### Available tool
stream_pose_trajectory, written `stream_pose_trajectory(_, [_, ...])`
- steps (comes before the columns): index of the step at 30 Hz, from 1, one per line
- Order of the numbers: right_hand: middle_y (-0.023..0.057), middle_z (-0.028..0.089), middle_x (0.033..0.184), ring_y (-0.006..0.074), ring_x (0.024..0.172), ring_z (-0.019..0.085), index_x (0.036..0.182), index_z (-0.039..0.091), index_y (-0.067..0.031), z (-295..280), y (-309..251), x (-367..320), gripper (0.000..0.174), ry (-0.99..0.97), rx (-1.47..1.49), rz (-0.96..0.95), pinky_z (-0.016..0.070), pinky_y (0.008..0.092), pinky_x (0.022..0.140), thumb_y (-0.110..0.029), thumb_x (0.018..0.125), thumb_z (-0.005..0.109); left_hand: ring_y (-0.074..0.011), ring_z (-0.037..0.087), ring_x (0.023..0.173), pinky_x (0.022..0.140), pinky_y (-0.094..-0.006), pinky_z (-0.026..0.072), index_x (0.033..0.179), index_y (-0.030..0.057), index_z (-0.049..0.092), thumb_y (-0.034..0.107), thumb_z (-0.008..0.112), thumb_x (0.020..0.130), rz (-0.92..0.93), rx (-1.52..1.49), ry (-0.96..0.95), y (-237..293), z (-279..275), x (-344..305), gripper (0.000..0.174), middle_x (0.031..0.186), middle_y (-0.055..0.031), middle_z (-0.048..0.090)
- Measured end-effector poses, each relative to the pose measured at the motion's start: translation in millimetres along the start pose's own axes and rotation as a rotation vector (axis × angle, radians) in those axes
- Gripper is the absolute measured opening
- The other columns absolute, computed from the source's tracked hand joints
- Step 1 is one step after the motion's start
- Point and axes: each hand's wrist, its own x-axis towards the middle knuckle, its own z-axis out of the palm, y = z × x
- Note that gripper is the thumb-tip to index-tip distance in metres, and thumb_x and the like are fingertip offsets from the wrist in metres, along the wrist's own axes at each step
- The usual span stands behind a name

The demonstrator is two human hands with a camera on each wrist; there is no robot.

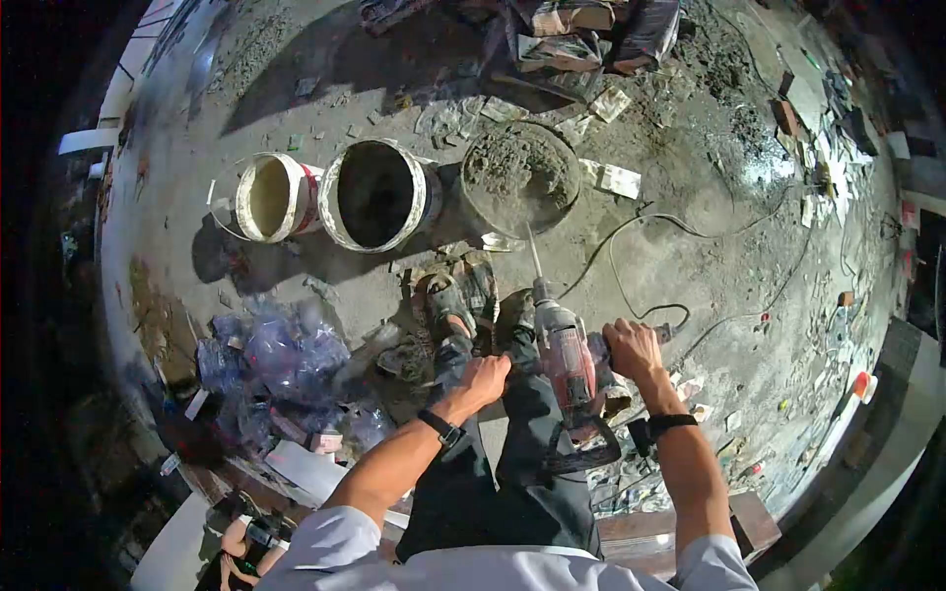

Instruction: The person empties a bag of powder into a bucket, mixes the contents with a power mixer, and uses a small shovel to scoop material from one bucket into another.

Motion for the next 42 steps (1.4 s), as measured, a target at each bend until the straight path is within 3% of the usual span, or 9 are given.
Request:
stream_pose_trajectory(7, [0.0089, 0.063, 0.096, 0.0306, 0.093, 0.066, 0.103, 0.061, -0.0138, 31, -10, -26, 0.020, 0.001, -0.045, 0.030, 0.0512, 0.0469, 0.081, -0.022, 0.084, 0.061, -0.0399, 0.068, 0.072, 0.061, -0.0494, 0.0534, 0.093, 0.0018, 0.060, 0.004, 0.054, 0.083, -0.019, -0.011, -0.007, -2, 34, -20, 0.012, 0.080, -0.0222, 0.068])
stream_pose_trajectory(9, [0.0084, 0.063, 0.097, 0.0304, 0.093, 0.065, 0.105, 0.061, -0.0143, 33, -10, -33, 0.023, 0.004, -0.059, 0.020, 0.0507, 0.0467, 0.081, -0.023, 0.084, 0.061, -0.0412, 0.067, 0.072, 0.061, -0.0494, 0.0535, 0.087, 0.0005, 0.060, 0.003, 0.053, 0.081, 0.068, 0.007, 0.230, 4, 38, -36, 0.010, 0.078, -0.0218, 0.068])
stream_pose_trajectory(12, [0.0073, 0.060, 0.098, 0.0288, 0.094, 0.063, 0.113, 0.059, -0.0141, 44, -7, -45, 0.035, 0.008, -0.083, 0.000, 0.0488, 0.0436, 0.084, -0.026, 0.080, 0.064, -0.0364, 0.068, 0.072, 0.059, -0.0473, 0.0526, 0.088, 0.0019, 0.063, 0.008, 0.059, 0.080, 0.021, -0.028, -0.073, 4, 53, -30, 0.011, 0.077, -0.0192, 0.066])
stream_pose_trajectory(25, [0.0101, 0.063, 0.109, 0.0288, 0.096, 0.063, 0.119, 0.058, -0.0101, 64, -20, -70, 0.036, -0.006, -0.060, 0.056, 0.0487, 0.0443, 0.088, -0.022, 0.085, 0.058, -0.0393, 0.067, 0.069, 0.059, -0.0490, 0.0530, 0.090, -0.0013, 0.061, 0.006, 0.056, 0.080, 0.108, -0.037, 0.026, -7, 98, -46, 0.014, 0.076, -0.0198, 0.067])
stream_pose_trajectory(27, [0.0101, 0.061, 0.095, 0.0297, 0.089, 0.063, 0.107, 0.062, -0.0098, 61, -23, -75, 0.030, 0.160, -0.019, 0.010, 0.0485, 0.0435, 0.082, -0.017, 0.078, 0.063, -0.0403, 0.066, 0.070, 0.060, -0.0498, 0.0527, 0.091, -0.0026, 0.060, 0.006, 0.057, 0.079, 0.095, -0.045, -0.043, -13, 108, -49, 0.015, 0.078, -0.0213, 0.066])
stream_pose_trajectory(28, [0.0103, 0.063, 0.116, 0.0293, 0.099, 0.062, 0.116, 0.060, -0.0132, 80, -16, -75, 0.034, 0.047, -0.046, 0.040, 0.0486, 0.0455, 0.088, -0.025, 0.084, 0.059, -0.0413, 0.065, 0.071, 0.061, -0.0506, 0.0523, 0.092, -0.0040, 0.059, 0.006, 0.058, 0.079, 0.082, -0.057, -0.113, -14, 112, -48, 0.017, 0.080, -0.0228, 0.065])
stream_pose_trajectory(32, [0.0136, 0.056, 0.132, 0.0323, 0.111, 0.059, 0.127, 0.059, -0.0145, 82, -18, -82, 0.043, -0.126, -0.036, 0.084, 0.0467, 0.0470, 0.093, -0.025, 0.085, 0.058, -0.0481, 0.061, 0.078, 0.071, -0.0561, 0.0481, 0.078, -0.0070, 0.057, 0.000, 0.056, 0.069, -0.033, -0.211, -0.204, 0, 88, -51, 0.011, 0.080, -0.0321, 0.061])
stream_pose_trajectory(39, [0.0156, 0.055, 0.137, 0.0329, 0.107, 0.061, 0.130, 0.058, -0.0159, 90, -24, -96, 0.045, -0.033, -0.055, 0.078, 0.0470, 0.0481, 0.091, -0.022, 0.086, 0.057, -0.0487, 0.060, 0.074, 0.067, -0.0571, 0.0478, 0.078, -0.0051, 0.058, 0.002, 0.055, 0.071, 0.067, -0.125, -0.051, -45, 181, -61, 0.011, 0.079, -0.0311, 0.062])
stream_pose_trajectory(42, [0.0146, 0.059, 0.131, 0.0322, 0.106, 0.062, 0.128, 0.059, -0.0156, 99, -27, -99, 0.042, -0.026, -0.051, 0.076, 0.0473, 0.0478, 0.089, -0.021, 0.086, 0.057, -0.0465, 0.060, 0.094, 0.080, -0.0573, 0.0483, 0.096, -0.0062, 0.057, 0.006, 0.060, 0.077, -0.098, -0.147, -0.458, -3, 103, -58, 0.023, 0.098, -0.0293, 0.060])
